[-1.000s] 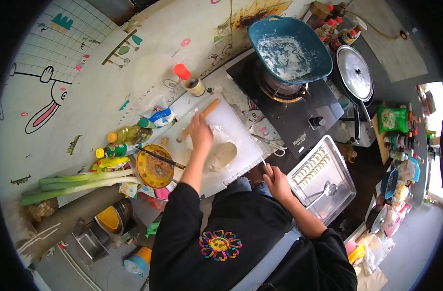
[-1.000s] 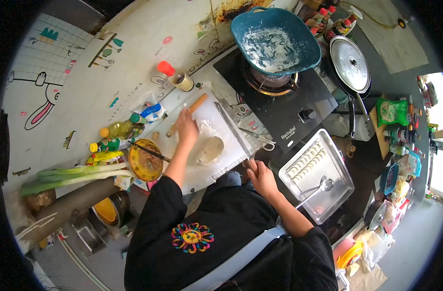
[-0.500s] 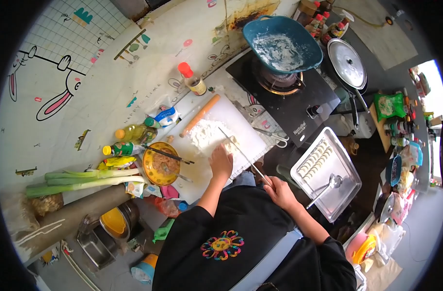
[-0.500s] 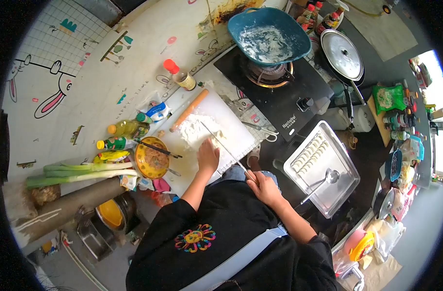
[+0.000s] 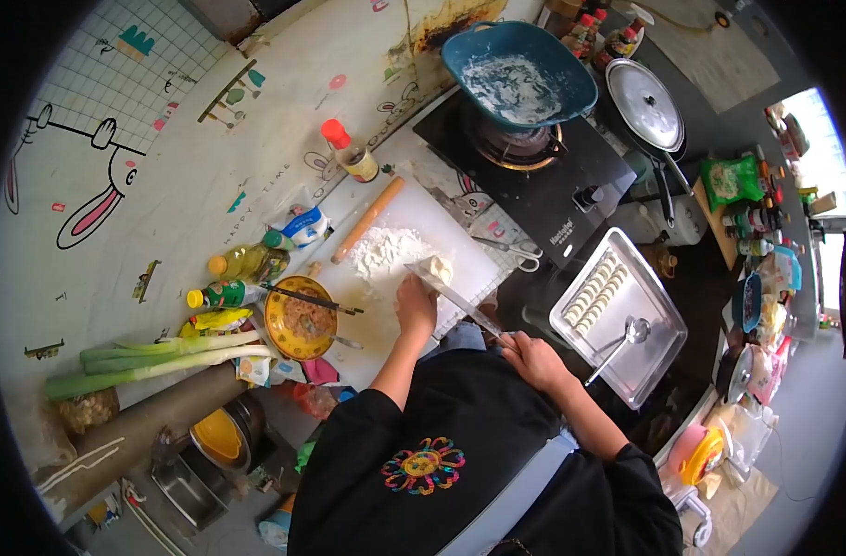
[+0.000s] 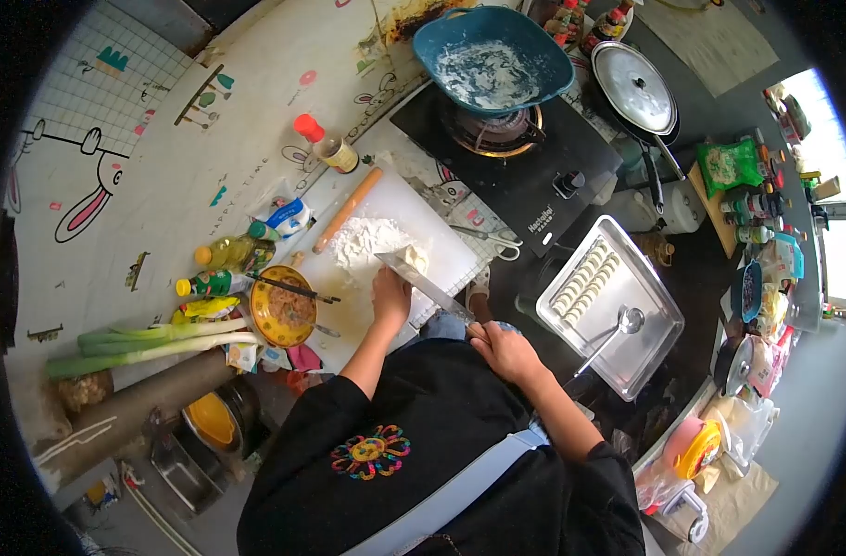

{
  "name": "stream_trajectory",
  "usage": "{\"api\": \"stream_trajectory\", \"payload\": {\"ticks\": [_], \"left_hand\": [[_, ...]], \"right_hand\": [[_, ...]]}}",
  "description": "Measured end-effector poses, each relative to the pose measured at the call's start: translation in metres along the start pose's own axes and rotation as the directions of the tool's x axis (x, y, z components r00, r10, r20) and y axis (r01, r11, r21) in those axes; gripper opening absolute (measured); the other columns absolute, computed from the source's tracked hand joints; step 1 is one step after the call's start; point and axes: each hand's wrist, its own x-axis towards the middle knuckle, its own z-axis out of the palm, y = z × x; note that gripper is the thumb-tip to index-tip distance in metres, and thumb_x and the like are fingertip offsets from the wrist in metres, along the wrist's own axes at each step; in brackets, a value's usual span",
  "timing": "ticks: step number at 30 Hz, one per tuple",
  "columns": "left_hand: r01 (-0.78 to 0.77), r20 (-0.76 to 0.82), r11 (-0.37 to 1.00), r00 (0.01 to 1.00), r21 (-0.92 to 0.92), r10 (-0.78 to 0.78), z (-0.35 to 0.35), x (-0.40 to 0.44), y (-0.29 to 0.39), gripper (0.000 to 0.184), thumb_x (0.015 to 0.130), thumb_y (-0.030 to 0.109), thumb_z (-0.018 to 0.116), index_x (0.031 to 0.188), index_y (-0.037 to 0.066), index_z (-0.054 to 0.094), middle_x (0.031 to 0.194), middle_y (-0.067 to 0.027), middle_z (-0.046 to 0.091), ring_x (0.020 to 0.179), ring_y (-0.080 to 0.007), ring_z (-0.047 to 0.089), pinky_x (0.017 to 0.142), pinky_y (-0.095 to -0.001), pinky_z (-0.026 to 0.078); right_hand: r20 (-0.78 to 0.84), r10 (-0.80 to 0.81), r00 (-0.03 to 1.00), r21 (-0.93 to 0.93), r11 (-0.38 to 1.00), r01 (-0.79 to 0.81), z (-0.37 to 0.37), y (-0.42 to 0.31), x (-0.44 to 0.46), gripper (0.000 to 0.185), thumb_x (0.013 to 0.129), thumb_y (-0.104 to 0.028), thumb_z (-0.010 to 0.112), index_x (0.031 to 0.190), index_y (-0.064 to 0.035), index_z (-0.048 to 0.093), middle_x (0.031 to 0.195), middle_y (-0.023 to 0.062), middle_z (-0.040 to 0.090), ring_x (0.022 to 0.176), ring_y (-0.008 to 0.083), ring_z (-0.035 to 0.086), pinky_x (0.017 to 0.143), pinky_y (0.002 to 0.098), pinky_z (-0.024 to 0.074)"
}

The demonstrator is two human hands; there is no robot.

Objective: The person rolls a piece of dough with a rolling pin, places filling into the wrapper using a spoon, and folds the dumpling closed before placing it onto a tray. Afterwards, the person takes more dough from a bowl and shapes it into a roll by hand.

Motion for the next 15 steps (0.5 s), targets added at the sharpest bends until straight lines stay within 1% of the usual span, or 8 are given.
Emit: {"api": "stream_trajectory", "payload": {"ticks": [2, 5, 8, 11, 14, 15], "left_hand": [[-0.011, 0.023, 1.000, 1.000, -0.001, 0.011, -0.001, -0.001, -0.001, 0.049, 0.080, 0.014, 0.065, 0.122, 0.002, 0.043, 0.124, -0.0161, 0.049, 0.116, -0.0363, 0.044, 0.086, -0.0548, 0.039], [-0.081, -0.066, 0.996, 0.994, 0.034, 0.083, 0.020, -0.004, -0.017, 0.056, 0.081, 0.015, 0.064, 0.129, 0.002, 0.039, 0.129, -0.0165, 0.044, 0.120, -0.0362, 0.040, 0.090, -0.0560, 0.037], [-0.059, -0.016, 0.997, 0.998, 0.045, 0.059, 0.027, -0.005, -0.022, 0.060, 0.081, 0.017, 0.063, 0.132, 0.001, 0.036, 0.134, -0.0169, 0.040, 0.123, -0.0369, 0.036, 0.092, -0.0568, 0.035], [-0.078, -0.009, 0.997, 0.997, 0.017, 0.079, 0.025, -0.005, -0.022, 0.060, 0.082, 0.017, 0.063, 0.132, 0.000, 0.036, 0.134, -0.0181, 0.040, 0.123, -0.0380, 0.036, 0.093, -0.0564, 0.035], [-0.106, -0.058, 0.994, 0.992, 0.038, 0.109, 0.025, -0.007, -0.021, 0.059, 0.082, 0.017, 0.063, 0.132, -0.002, 0.038, 0.134, -0.0195, 0.040, 0.123, -0.0388, 0.037, 0.094, -0.0559, 0.034], [-0.106, -0.055, 0.994, 0.993, 0.038, 0.108, 0.024, -0.007, -0.020, 0.058, 0.082, 0.017, 0.063, 0.131, -0.002, 0.038, 0.134, -0.0200, 0.040, 0.123, -0.0389, 0.037, 0.094, -0.0557, 0.034]], "right_hand": [[0.037, 0.034, 0.999, -0.019, 0.999, -0.033, 0.003, 0.006, 0.006, 0.034, 0.091, -0.036, 0.053, 0.091, -0.0013, 0.051, 0.083, 0.0238, 0.060, 0.084, 0.0430, 0.058, 0.070, 0.0474, 0.0465], [0.064, 0.070, 0.996, -0.020, 0.997, -0.069, 0.007, 0.013, 0.012, 0.036, 0.091, -0.038, 0.052, 0.093, -0.0018, 0.051, 0.085, 0.0239, 0.061, 0.085, 0.0428, 0.058, 0.071, 0.0478, 0.0467], [0.045, 0.016, 0.999, -0.043, 0.999, -0.014, 0.012, 0.014, 0.016, 0.037, 0.091, -0.039, 0.051, 0.093, -0.0024, 0.051, 0.085, 0.0240, 0.061, 0.084, 0.0429, 0.058, 0.071, 0.0489, 0.0469], [0.060, 0.032, 0.998, -0.098, 0.995, -0.026, 0.025, 0.028, 0.026, 0.036, 0.091, -0.039, 0.050, 0.096, -0.0032, 0.051, 0.084, 0.0234, 0.062, 0.081, 0.0430, 0.059, 0.070, 0.0500, 0.0469], [0.051, -0.049, 0.998, -0.097, 0.994, 0.054, 0.024, 0.025, 0.033, 0.035, 0.092, -0.038, 0.050, 0.098, -0.0036, 0.050, 0.084, 0.0229, 0.062, 0.080, 0.0429, 0.059, 0.070, 0.0502, 0.0470], [0.056, -0.028, 0.998, -0.100, 0.994, 0.033, 0.028, 0.030, 0.037, 0.034, 0.092, -0.038, 0.049, 0.098, -0.0036, 0.050, 0.084, 0.0228, 0.062, 0.080, 0.0427, 0.059, 0.070, 0.0500, 0.0471]]}}
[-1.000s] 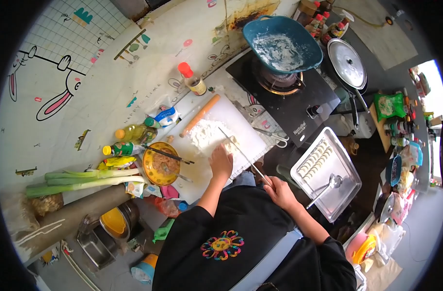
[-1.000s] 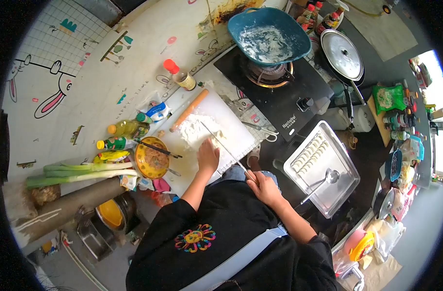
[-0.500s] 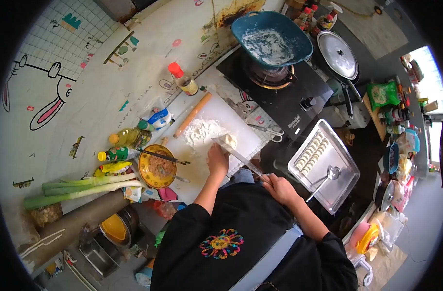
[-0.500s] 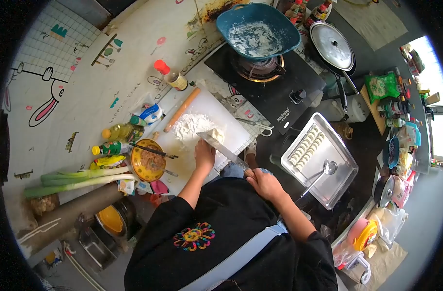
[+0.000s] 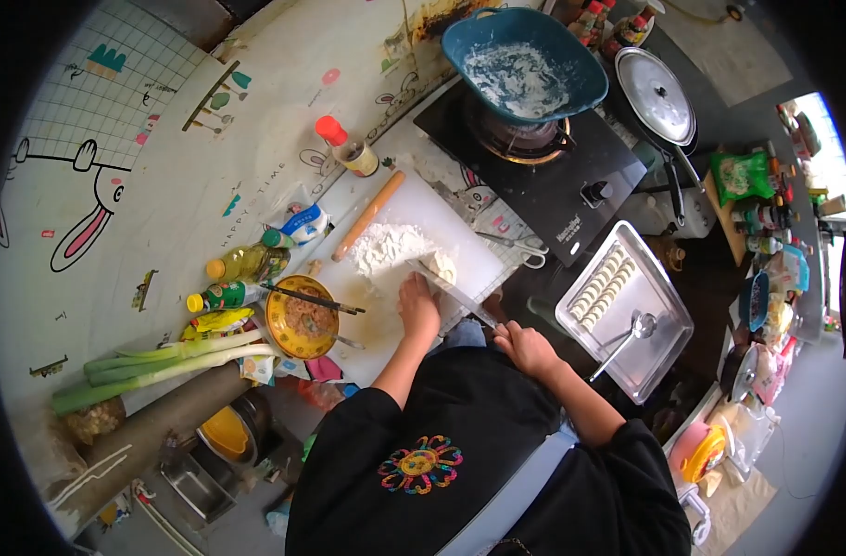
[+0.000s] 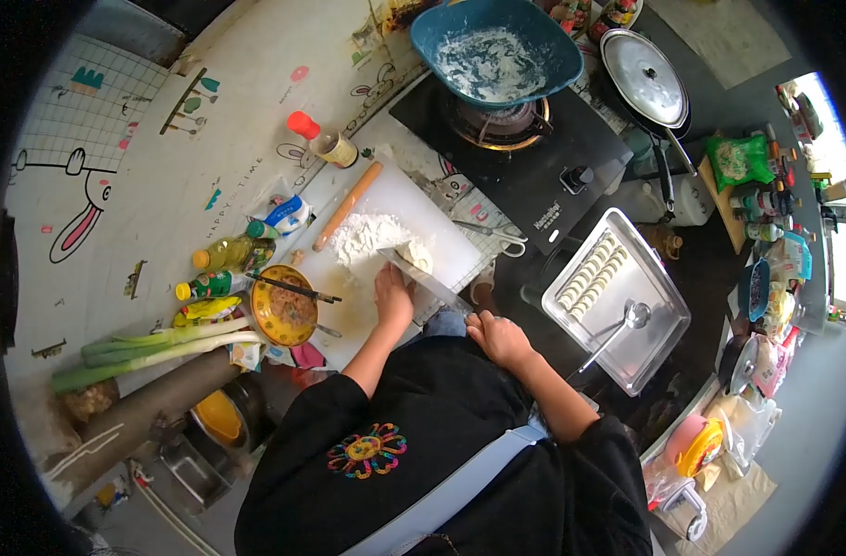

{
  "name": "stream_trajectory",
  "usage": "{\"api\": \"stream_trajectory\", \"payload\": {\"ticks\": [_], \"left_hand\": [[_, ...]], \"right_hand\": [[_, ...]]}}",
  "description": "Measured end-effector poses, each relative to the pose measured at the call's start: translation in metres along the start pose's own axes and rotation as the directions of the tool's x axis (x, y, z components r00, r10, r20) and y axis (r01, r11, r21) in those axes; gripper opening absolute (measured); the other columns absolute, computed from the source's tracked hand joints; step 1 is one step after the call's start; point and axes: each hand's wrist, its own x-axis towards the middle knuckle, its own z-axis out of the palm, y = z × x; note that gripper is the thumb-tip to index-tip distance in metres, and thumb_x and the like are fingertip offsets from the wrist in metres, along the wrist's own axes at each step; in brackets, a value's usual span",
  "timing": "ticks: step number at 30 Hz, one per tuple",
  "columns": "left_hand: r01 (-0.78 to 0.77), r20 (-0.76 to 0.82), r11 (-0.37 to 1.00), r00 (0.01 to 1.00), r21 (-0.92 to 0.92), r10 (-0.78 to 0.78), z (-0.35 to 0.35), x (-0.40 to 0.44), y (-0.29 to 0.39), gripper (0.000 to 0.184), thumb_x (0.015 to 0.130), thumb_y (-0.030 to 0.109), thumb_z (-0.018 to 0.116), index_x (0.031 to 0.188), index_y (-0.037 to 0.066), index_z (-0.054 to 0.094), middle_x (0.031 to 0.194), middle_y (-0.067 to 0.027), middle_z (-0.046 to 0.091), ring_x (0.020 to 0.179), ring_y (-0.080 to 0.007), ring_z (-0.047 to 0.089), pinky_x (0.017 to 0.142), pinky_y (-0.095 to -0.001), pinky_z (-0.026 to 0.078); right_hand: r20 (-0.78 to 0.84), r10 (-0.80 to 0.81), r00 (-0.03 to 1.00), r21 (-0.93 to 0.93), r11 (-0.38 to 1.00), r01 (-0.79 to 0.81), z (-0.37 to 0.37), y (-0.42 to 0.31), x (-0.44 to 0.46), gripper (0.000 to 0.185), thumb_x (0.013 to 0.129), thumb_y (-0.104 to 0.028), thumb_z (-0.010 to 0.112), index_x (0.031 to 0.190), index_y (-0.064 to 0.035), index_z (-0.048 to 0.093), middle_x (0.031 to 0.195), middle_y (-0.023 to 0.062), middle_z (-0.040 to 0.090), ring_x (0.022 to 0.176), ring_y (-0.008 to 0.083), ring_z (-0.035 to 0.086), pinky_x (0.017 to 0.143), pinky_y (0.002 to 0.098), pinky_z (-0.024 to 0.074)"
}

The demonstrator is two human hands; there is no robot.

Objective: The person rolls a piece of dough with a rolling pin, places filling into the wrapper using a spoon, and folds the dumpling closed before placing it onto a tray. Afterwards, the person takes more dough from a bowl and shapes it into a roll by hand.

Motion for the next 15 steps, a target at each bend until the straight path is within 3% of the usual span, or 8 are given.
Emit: {"api": "stream_trajectory", "payload": {"ticks": [5, 11, 15], "left_hand": [[-0.017, -0.001, 1.000, 1.000, 0.014, 0.017, 0.000, -0.002, 0.000, 0.057, 0.081, 0.015, 0.062, 0.131, -0.002, 0.040, 0.133, -0.0217, 0.041, 0.123, -0.0397, 0.037, 0.095, -0.0547, 0.034], [-0.100, -0.086, 0.989, 0.992, -0.109, 0.090, -0.006, -0.012, -0.004, 0.056, 0.078, 0.008, 0.063, 0.128, -0.001, 0.041, 0.131, -0.0208, 0.042, 0.121, -0.0407, 0.039, 0.098, -0.0509, 0.034], [-0.120, -0.059, 0.974, 0.992, -0.192, 0.110, -0.016, -0.021, -0.008, 0.054, 0.076, 0.003, 0.062, 0.127, 0.000, 0.043, 0.129, -0.0202, 0.043, 0.120, -0.0400, 0.040, 0.098, -0.0475, 0.034]], "right_hand": [[0.012, 0.040, 0.999, 0.050, 0.998, -0.041, 0.004, 0.006, 0.008, 0.034, 0.092, -0.038, 0.048, 0.098, -0.0040, 0.050, 0.084, 0.0226, 0.063, 0.082, 0.0421, 0.060, 0.071, 0.0497, 0.0474], [-0.006, 0.038, 0.999, 0.075, 0.996, -0.037, 0.004, 0.009, 0.012, 0.032, 0.092, -0.036, 0.049, 0.099, -0.0045, 0.050, 0.085, 0.0212, 0.061, 0.081, 0.0433, 0.057, 0.070, 0.0517, 0.0449], [-0.023, 0.042, 0.999, 0.117, 0.992, -0.039, -0.004, 0.002, 0.017, 0.036, 0.092, -0.037, 0.050, 0.094, -0.0020, 0.053, 0.082, 0.0231, 0.061, 0.080, 0.0433, 0.057, 0.069, 0.0491, 0.0452]]}}
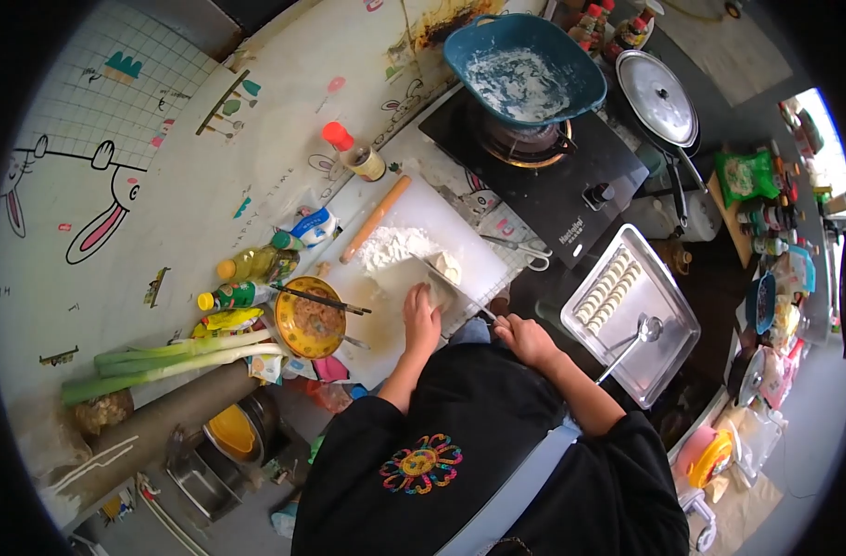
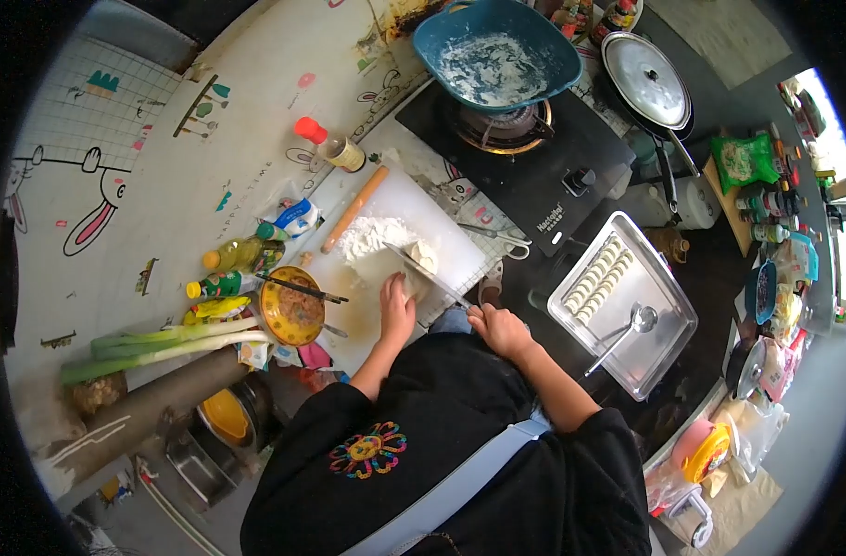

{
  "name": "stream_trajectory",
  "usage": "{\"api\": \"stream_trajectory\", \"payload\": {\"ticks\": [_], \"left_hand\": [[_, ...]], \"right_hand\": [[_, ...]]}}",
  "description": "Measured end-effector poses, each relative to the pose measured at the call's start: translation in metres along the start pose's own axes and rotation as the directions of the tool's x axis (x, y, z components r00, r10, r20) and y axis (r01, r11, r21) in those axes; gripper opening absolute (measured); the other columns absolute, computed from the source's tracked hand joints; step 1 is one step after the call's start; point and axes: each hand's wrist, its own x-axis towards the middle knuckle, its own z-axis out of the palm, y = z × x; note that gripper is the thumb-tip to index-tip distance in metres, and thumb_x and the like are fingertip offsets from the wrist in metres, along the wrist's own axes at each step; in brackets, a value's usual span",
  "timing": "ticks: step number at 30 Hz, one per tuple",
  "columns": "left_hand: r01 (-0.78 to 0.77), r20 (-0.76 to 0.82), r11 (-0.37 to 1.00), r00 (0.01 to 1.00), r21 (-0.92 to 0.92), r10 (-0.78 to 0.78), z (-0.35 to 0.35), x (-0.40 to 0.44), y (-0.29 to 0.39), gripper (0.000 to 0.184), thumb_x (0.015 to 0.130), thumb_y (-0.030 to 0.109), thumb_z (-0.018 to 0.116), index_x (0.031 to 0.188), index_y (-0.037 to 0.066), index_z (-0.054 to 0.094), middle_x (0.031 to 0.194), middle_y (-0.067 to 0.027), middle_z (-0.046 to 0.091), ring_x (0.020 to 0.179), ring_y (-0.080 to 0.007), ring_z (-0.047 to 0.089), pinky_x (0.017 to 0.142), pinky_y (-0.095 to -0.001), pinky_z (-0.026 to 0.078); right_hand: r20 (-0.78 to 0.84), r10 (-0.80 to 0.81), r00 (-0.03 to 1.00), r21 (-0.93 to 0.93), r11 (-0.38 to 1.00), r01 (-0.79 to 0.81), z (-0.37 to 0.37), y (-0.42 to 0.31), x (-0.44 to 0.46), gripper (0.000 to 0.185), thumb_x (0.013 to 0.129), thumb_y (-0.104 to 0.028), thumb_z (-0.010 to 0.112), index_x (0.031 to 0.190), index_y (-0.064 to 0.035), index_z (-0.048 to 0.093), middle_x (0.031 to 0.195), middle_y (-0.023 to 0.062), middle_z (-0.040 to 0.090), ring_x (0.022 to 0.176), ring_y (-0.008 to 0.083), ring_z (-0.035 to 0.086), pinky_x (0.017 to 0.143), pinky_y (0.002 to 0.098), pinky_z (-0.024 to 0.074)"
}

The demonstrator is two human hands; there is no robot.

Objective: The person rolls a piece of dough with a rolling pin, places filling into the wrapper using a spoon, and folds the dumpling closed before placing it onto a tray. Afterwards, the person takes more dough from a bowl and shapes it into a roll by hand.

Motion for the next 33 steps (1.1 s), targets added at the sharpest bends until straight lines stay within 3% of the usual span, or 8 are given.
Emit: {"api": "stream_trajectory", "payload": {"ticks": [5, 9, 12, 16, 21, 28, 33], "left_hand": [[-0.031, 0.022, 0.997, 0.999, -0.067, 0.033, -0.002, -0.001, -0.011, 0.056, 0.075, 0.005, 0.064, 0.127, 0.001, 0.044, 0.129, -0.0207, 0.045, 0.119, -0.0401, 0.041, 0.099, -0.0466, 0.035], [-0.043, 0.043, 0.995, 0.998, 0.093, 0.040, -0.012, 0.007, 0.004, 0.069, 0.069, 0.014, 0.073, 0.129, 0.004, 0.042, 0.127, -0.0226, 0.044, 0.116, -0.0414, 0.043, 0.098, -0.0455, 0.037], [-0.040, 0.060, 0.980, 0.998, 0.193, 0.029, -0.013, 0.011, 0.007, 0.071, 0.066, 0.014, 0.076, 0.129, 0.007, 0.043, 0.125, -0.0200, 0.047, 0.114, -0.0393, 0.045, 0.095, -0.0448, 0.040], [0.012, 0.045, 0.989, 0.999, 0.146, -0.019, -0.013, 0.017, 0.006, 0.068, 0.062, 0.011, 0.076, 0.124, 0.008, 0.048, 0.116, -0.0135, 0.053, 0.109, -0.0346, 0.050, 0.091, -0.0431, 0.043], [0.057, 0.026, 0.985, 0.998, 0.162, -0.062, -0.011, 0.016, 0.009, 0.071, 0.061, 0.010, 0.077, 0.125, 0.010, 0.047, 0.113, -0.0106, 0.054, 0.108, -0.0322, 0.051, 0.090, -0.0407, 0.044], [0.076, 0.058, 0.968, 0.994, 0.240, -0.093, -0.015, 0.018, 0.013, 0.074, 0.059, 0.008, 0.079, 0.125, 0.010, 0.046, 0.115, -0.0101, 0.053, 0.110, -0.0324, 0.049, 0.090, -0.0405, 0.044], [0.116, 0.085, 0.960, 0.986, 0.254, -0.141, -0.015, 0.017, 0.010, 0.072, 0.059, 0.008, 0.080, 0.122, 0.010, 0.046, 0.117, -0.0095, 0.053, 0.111, -0.0319, 0.049, 0.089, -0.0408, 0.044]], "right_hand": [[0.000, -0.036, 0.999, 0.119, 0.992, 0.035, -0.010, -0.003, -0.001, 0.042, 0.092, -0.042, 0.050, 0.091, -0.0010, 0.057, 0.082, 0.0252, 0.061, 0.081, 0.0437, 0.058, 0.069, 0.0475, 0.0461], [-0.053, -0.107, 0.993, 0.171, 0.978, 0.115, -0.016, -0.017, -0.008, 0.039, 0.090, -0.040, 0.053, 0.092, -0.0018, 0.057, 0.078, 0.0249, 0.060, 0.077, 0.0438, 0.058, 0.066, 0.0467, 0.0455], [-0.165, -0.136, 0.977, 0.080, 0.985, 0.150, -0.019, -0.022, 0.004, 0.035, 0.088, -0.037, 0.055, 0.093, -0.0020, 0.056, 0.078, 0.0247, 0.060, 0.075, 0.0439, 0.058, 0.064, 0.0478, 0.0448], [-0.327, -0.142, 0.934, -0.051, 0.990, 0.132, -0.016, -0.012, 0.031, 0.028, 0.084, -0.030, 0.061, 0.088, -0.0038, 0.053, 0.071, 0.0197, 0.058, 0.069, 0.0408, 0.057, 0.060, 0.0455, 0.0436], [-0.466, -0.127, 0.876, -0.168, 0.984, 0.054, -0.011, 0.000, 0.058, 0.031, 0.080, -0.029, 0.065, 0.098, -0.0058, 0.055, 0.081, 0.0172, 0.064, 0.077, 0.0370, 0.062, 0.066, 0.0444, 0.0478], [-0.468, -0.131, 0.874, -0.283, 0.959, -0.008, -0.004, 0.010, 0.089, 0.033, 0.079, -0.029, 0.066, 0.099, -0.0052, 0.054, 0.085, 0.0159, 0.064, 0.080, 0.0343, 0.062, 0.068, 0.0426, 0.0484], [-0.408, -0.109, 0.906, -0.316, 0.948, -0.028, 0.003, 0.017, 0.106, 0.038, 0.078, -0.025, 0.067, 0.108, -0.0053, 0.052, 0.101, 0.0141, 0.061, 0.096, 0.0304, 0.059, 0.078, 0.0392, 0.0478]]}}
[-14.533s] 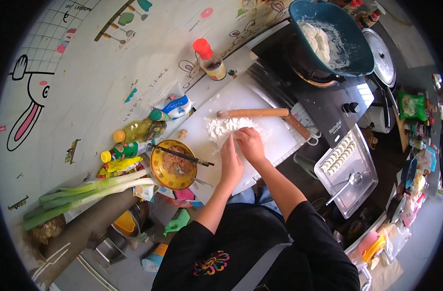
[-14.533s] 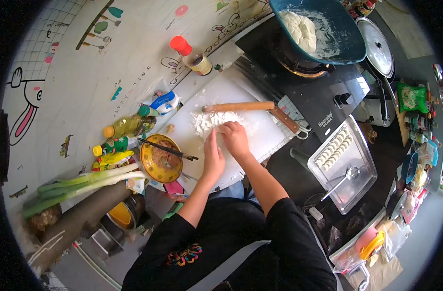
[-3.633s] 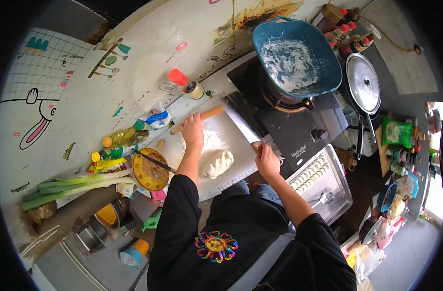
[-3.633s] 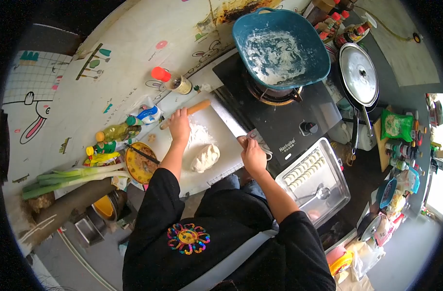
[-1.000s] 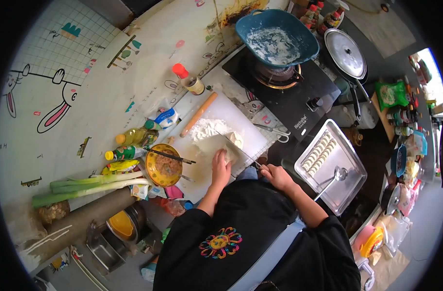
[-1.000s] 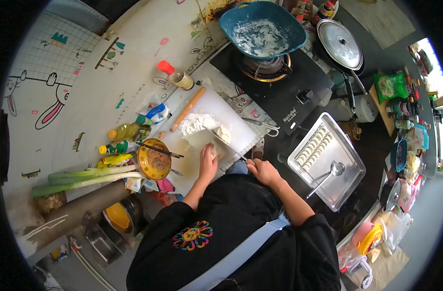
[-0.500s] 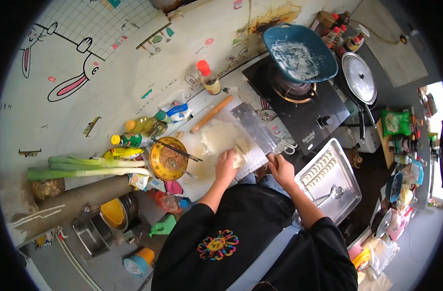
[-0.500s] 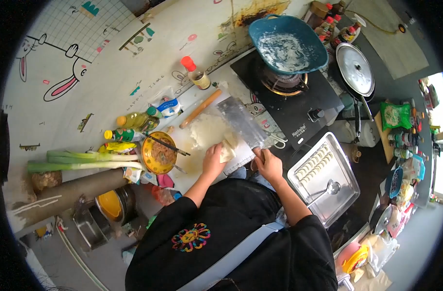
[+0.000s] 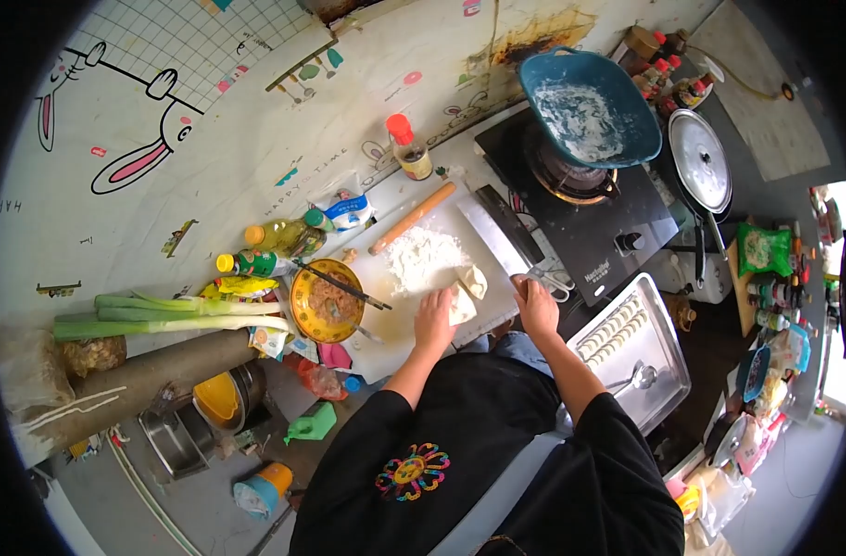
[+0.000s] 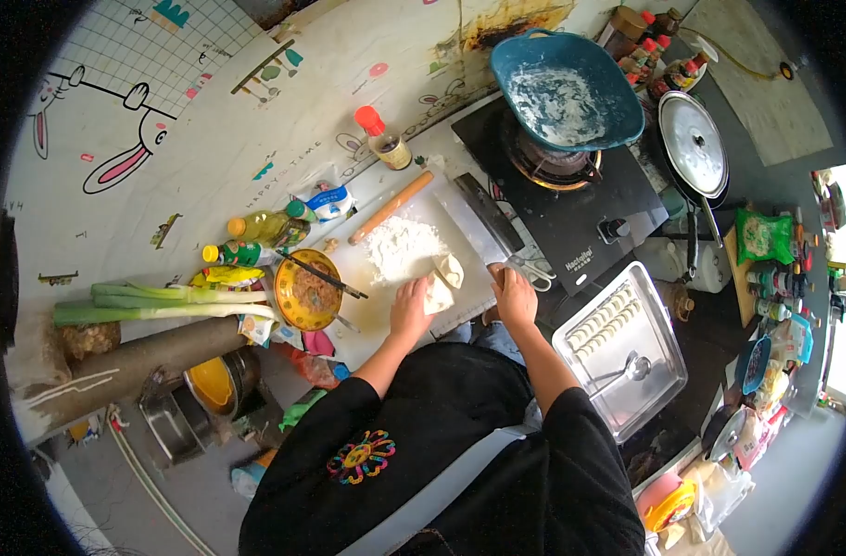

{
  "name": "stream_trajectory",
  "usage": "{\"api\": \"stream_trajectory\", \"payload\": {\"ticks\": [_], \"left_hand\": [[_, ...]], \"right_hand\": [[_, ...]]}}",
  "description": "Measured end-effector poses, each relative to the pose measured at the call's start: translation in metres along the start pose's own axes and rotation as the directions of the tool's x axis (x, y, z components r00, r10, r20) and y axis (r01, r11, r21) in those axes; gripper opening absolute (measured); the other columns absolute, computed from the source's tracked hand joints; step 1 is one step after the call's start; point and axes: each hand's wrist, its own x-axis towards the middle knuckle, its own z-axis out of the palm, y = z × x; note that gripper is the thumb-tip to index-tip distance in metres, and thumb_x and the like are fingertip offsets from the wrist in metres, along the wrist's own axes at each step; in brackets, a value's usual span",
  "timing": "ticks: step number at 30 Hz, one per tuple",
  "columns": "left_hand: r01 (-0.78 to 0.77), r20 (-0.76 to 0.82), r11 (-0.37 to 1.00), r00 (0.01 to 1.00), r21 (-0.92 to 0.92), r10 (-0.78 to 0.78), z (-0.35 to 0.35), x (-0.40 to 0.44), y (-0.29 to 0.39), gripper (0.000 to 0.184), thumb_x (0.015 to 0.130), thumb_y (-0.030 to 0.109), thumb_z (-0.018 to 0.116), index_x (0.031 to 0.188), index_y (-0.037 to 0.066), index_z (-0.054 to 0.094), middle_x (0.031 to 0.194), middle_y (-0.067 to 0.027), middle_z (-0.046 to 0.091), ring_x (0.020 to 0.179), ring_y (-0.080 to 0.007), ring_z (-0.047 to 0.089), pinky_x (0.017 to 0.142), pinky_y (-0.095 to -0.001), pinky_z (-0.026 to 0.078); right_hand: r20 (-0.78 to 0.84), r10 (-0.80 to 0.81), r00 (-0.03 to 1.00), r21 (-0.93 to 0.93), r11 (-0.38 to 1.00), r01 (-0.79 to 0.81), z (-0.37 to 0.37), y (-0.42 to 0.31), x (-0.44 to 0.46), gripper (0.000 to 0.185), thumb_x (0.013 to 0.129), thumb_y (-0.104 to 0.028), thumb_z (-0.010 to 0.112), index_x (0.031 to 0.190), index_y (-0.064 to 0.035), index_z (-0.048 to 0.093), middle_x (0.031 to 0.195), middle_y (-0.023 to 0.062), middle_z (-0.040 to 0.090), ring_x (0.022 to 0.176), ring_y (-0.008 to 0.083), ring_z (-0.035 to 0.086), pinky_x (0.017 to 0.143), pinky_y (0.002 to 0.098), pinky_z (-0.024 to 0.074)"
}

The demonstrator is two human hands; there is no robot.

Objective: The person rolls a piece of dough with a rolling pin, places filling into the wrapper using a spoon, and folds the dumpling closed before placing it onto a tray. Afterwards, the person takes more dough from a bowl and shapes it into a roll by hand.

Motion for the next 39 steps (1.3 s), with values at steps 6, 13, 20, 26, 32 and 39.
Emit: {"api": "stream_trajectory", "payload": {"ticks": [6, 13, 20, 26, 32, 39], "left_hand": [[0.120, 0.114, 0.982, 0.988, -0.144, -0.104, 0.000, 0.008, -0.010, 0.060, 0.062, 0.010, 0.077, 0.116, 0.008, 0.052, 0.112, -0.0112, 0.057, 0.110, -0.0307, 0.051, 0.088, -0.0404, 0.045], [0.373, 0.282, 0.648, 0.928, -0.664, -0.245, -0.038, 0.019, -0.014, 0.063, 0.063, 0.014, 0.080, 0.118, -0.002, 0.053, 0.107, -0.0137, 0.063, 0.098, -0.0213, 0.061, 0.084, -0.0316, 0.049], [0.208, 0.174, 0.305, 0.975, -0.930, -0.135, -0.104, 0.076, 0.059, 0.051, 0.078, 0.010, 0.072, 0.121, -0.003, 0.048, 0.111, -0.0086, 0.059, 0.099, -0.0152, 0.059, 0.082, -0.0284, 0.050], [0.131, 0.131, 0.145, 0.991, -0.981, -0.015, -0.134, 0.130, 0.145, 0.052, 0.093, 0.039, 0.052, 0.132, 0.007, 0.041, 0.119, -0.0068, 0.052, 0.103, -0.0155, 0.054, 0.084, -0.0295, 0.046], [-0.090, -0.067, 0.219, 0.991, -0.972, 0.112, -0.125, 0.195, 0.213, 0.062, 0.097, 0.046, 0.035, 0.135, -0.003, 0.036, 0.120, -0.0121, 0.047, 0.097, -0.0155, 0.050, 0.086, -0.0282, 0.042], [-0.343, -0.271, 0.939, 0.904, -0.003, 0.329, -0.106, 0.233, 0.247, 0.042, 0.079, 0.016, 0.063, 0.118, 0.005, 0.052, 0.118, -0.0162, 0.055, 0.116, -0.0348, 0.046, 0.098, -0.0530, 0.033]], "right_hand": [[0.135, 0.026, 0.991, 0.000, 1.000, -0.027, 0.003, -0.005, 0.015, 0.047, 0.076, -0.015, 0.066, 0.118, -0.0016, 0.049, 0.113, 0.0160, 0.052, 0.107, 0.0342, 0.051, 0.089, 0.0416, 0.0430], [0.062, -0.067, 0.996, -0.116, 0.990, 0.074, -0.013, -0.033, 0.018, 0.046, 0.073, -0.018, 0.063, 0.117, -0.0098, 0.054, 0.120, 0.0101, 0.047, 0.111, 0.0302, 0.045, 0.089, 0.0467, 0.0391], [0.185, -0.151, 0.971, 0.834, 0.547, -0.074, -0.065, -0.075, 0.045, 0.043, 0.090, -0.018, 0.059, 0.126, 0.0001, 0.046, 0.118, 0.0124, 0.055, 0.102, 0.0236, 0.057, 0.087, 0.0338, 0.0449], [-0.176, -0.162, 0.971, 0.954, 0.216, 0.209, -0.129, -0.096, 0.085, 0.076, 0.084, -0.020, 0.068, 0.140, 0.0018, 0.022, 0.128, 0.0134, 0.046, 0.118, 0.0189, 0.045, 0.096, 0.0293, 0.0390], [-0.323, -0.017, 0.946, 0.865, 0.400, 0.302, -0.200, -0.067, 0.145, 0.065, 0.075, -0.015, 0.075, 0.126, 0.0037, 0.038, 0.114, 0.0136, 0.055, 0.106, 0.0212, 0.054, 0.089, 0.0317, 0.0439], [-0.220, 0.128, 0.967, 0.841, 0.528, 0.121, -0.226, -0.003, 0.236, 0.060, 0.075, -0.018, 0.072, 0.123, 0.0059, 0.045, 0.109, 0.0169, 0.059, 0.100, 0.0233, 0.058, 0.086, 0.0316, 0.0452]]}}
